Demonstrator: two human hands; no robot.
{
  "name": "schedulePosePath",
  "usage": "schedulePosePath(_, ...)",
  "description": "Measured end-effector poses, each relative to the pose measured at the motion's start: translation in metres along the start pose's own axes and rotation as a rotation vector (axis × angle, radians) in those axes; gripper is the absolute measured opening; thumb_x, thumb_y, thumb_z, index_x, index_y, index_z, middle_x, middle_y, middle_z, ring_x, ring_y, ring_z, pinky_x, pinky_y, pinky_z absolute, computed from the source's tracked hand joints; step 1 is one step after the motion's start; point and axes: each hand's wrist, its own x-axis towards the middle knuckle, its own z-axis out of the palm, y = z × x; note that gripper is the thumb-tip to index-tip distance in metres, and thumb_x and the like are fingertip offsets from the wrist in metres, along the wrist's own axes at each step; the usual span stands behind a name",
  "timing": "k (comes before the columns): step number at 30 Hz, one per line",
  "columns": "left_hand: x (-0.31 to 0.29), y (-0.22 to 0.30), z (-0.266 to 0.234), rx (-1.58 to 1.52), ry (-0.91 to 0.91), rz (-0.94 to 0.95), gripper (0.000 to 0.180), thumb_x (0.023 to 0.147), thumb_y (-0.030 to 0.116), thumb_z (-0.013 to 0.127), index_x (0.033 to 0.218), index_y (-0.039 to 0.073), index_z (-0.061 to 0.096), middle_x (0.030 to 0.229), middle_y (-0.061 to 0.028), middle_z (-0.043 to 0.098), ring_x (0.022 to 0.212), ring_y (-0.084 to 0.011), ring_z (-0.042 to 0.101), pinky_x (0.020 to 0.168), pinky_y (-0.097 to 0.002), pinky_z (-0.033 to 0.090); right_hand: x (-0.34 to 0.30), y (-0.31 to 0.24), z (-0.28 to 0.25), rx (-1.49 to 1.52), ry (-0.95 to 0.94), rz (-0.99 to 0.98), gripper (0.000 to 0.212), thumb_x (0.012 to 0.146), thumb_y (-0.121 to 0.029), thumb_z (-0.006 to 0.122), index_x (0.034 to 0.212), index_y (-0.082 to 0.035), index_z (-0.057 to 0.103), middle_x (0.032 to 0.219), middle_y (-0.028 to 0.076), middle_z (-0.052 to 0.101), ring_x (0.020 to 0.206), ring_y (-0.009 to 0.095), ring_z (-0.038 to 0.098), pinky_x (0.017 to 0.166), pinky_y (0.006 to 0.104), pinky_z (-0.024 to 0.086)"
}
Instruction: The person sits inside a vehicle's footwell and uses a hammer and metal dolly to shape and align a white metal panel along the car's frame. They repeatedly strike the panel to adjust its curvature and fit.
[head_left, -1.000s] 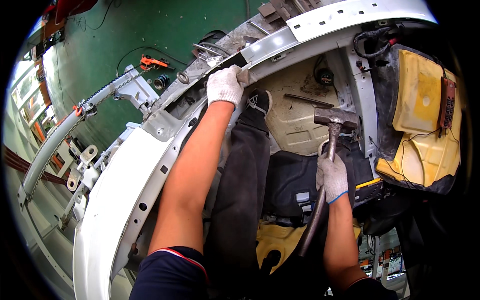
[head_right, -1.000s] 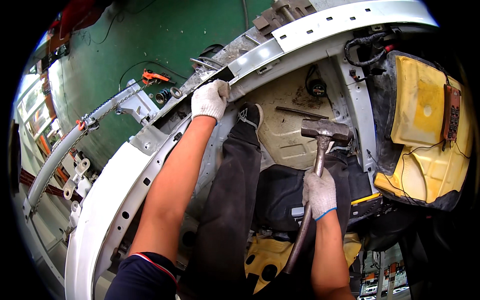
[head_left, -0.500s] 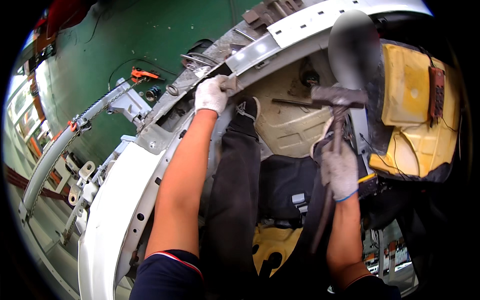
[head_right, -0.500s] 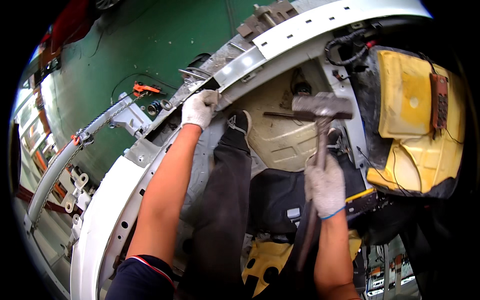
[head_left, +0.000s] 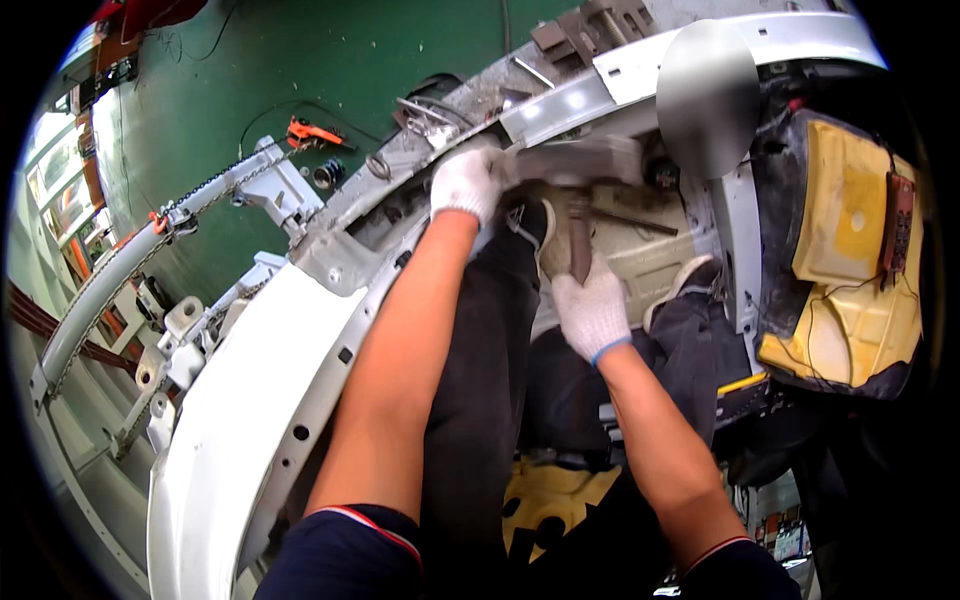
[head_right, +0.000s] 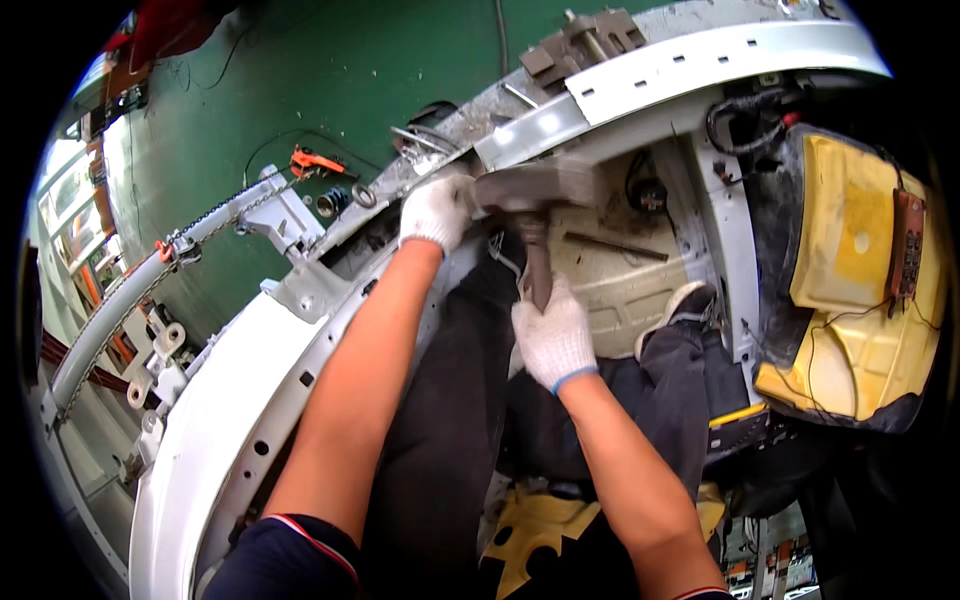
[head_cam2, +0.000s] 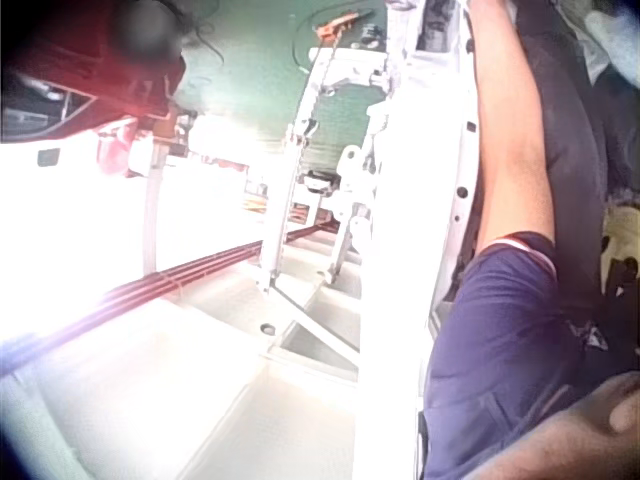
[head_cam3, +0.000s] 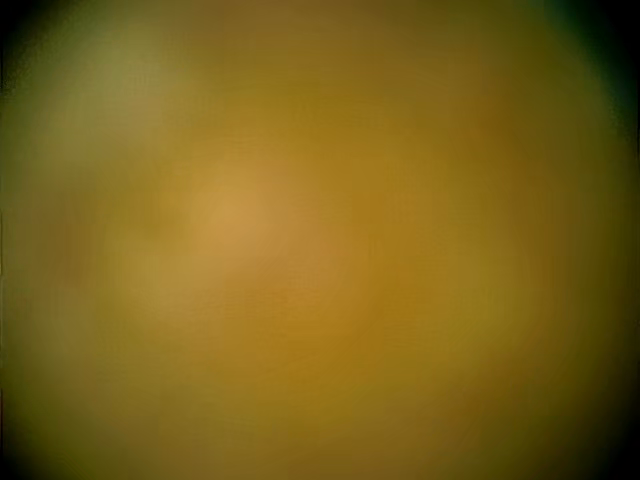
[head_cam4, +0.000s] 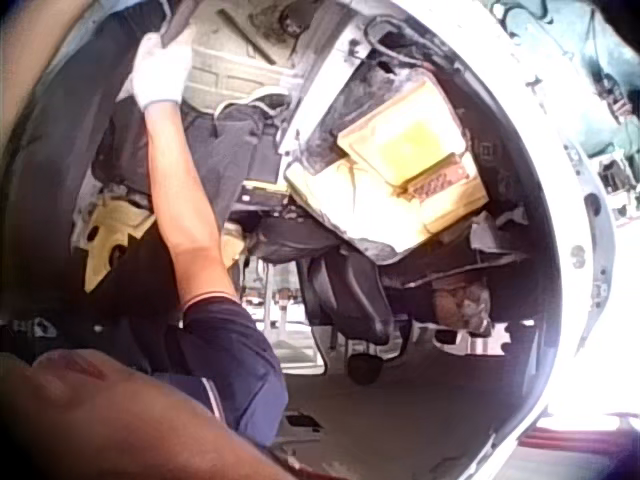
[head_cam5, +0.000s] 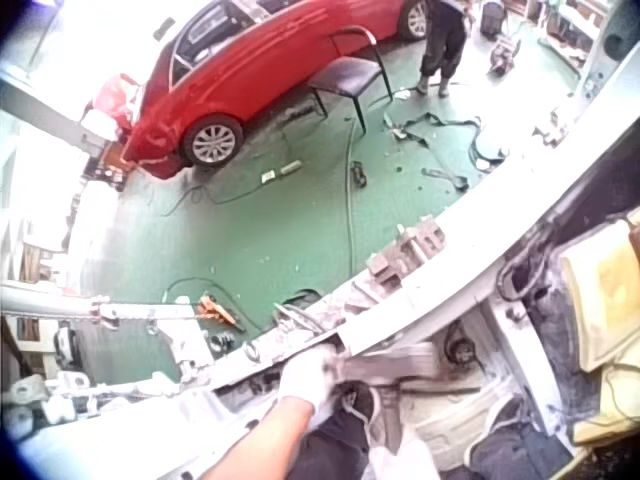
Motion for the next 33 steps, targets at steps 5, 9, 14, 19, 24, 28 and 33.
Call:
schedulePosePath(5, -0.008, -0.036, 0.01, -0.006, 0.067, 0.108, 0.015, 0.088, 0.02, 0.078, 0.102, 0.012, 0.078, 0.091, -0.0118, 0.078, 0.084, -0.029, 0.076, 0.079, -0.0372, 0.06, -0.041, 0.003, -0.069, 0.235, 0.036, 0.227, 0.012, 0.095, -0.011, 0.057, 0.102, -0.002, 0.052, 0.063, 0.006, 0.054, 0.041, 0.017, 0.052, 0.037, 0.0323, 0.044)
schedulePosePath(9, 0.007, -0.012, 0.002, 0.113, 0.069, 0.093, 0.011, 0.086, 0.015, 0.078, 0.096, 0.016, 0.078, 0.093, -0.0071, 0.079, 0.089, -0.0293, 0.075, 0.083, -0.0392, 0.059, -0.069, 0.038, -0.1, 0.6, 0.184, 0.348, 0.009, 0.095, -0.007, 0.057, 0.1, -0.01, 0.051, 0.063, -0.001, 0.045, 0.041, 0.01, 0.042, 0.035, 0.0274, 0.035)
schedulePosePath(14, -0.002, -0.015, 0.009, 0.263, 0.081, 0.035, 0.014, 0.084, 0.011, 0.076, 0.094, 0.02, 0.079, 0.095, -0.0061, 0.079, 0.095, -0.0292, 0.075, 0.086, -0.0409, 0.059, -0.066, 0.082, -0.119, 0.748, 0.138, 0.454, 0.009, 0.094, -0.012, 0.06, 0.097, -0.013, 0.051, 0.062, -0.004, 0.042, 0.04, 0.008, 0.035, 0.036, 0.0265, 0.03)
schedulePosePath(19, -0.001, -0.003, 0.001, 0.358, -0.01, -0.058, 0.012, 0.087, 0.02, 0.074, 0.098, 0.02, 0.08, 0.104, -0.0101, 0.078, 0.103, -0.0315, 0.073, 0.091, -0.0449, 0.058, -0.053, 0.085, -0.115, 0.717, 0.081, 0.472, 0.009, 0.095, -0.01, 0.061, 0.094, -0.014, 0.053, 0.061, -0.004, 0.043, 0.04, 0.008, 0.037, 0.035, 0.0269, 0.031)
schedulePosePath(24, -0.003, 0.013, -0.007, 0.413, -0.034, -0.136, 0.029, 0.087, 0.037, 0.077, 0.108, 0.017, 0.078, 0.109, -0.0139, 0.078, 0.108, -0.0333, 0.073, 0.094, -0.0462, 0.057, -0.051, 0.058, -0.108, 0.669, 0.004, 0.452, 0.008, 0.096, -0.01, 0.06, 0.095, -0.013, 0.053, 0.06, -0.003, 0.044, 0.039, 0.009, 0.041, 0.035, 0.0276, 0.035)
schedulePosePath(28, -0.003, 0.015, -0.011, 0.39, -0.049, -0.143, 0.028, 0.086, 0.034, 0.078, 0.108, 0.016, 0.078, 0.109, -0.0145, 0.077, 0.108, -0.0348, 0.072, 0.094, -0.0468, 0.057, -0.049, 0.047, -0.107, 0.636, -0.055, 0.419, 0.007, 0.096, -0.009, 0.058, 0.096, -0.012, 0.052, 0.061, -0.002, 0.046, 0.039, 0.01, 0.042, 0.035, 0.0282, 0.037)
schedulePosePath(33, -0.005, -0.006, -0.002, 0.24, 0.002, -0.054, 0.031, 0.083, 0.031, 0.08, 0.111, 0.016, 0.077, 0.111, -0.0139, 0.076, 0.111, -0.0344, 0.07, 0.098, -0.0473, 0.055, -0.051, 0.034, -0.108, 0.537, -0.045, 0.323, 0.008, 0.096, -0.012, 0.06, 0.096, -0.011, 0.052, 0.061, -0.001, 0.047, 0.039, 0.01, 0.043, 0.035, 0.0273, 0.037)
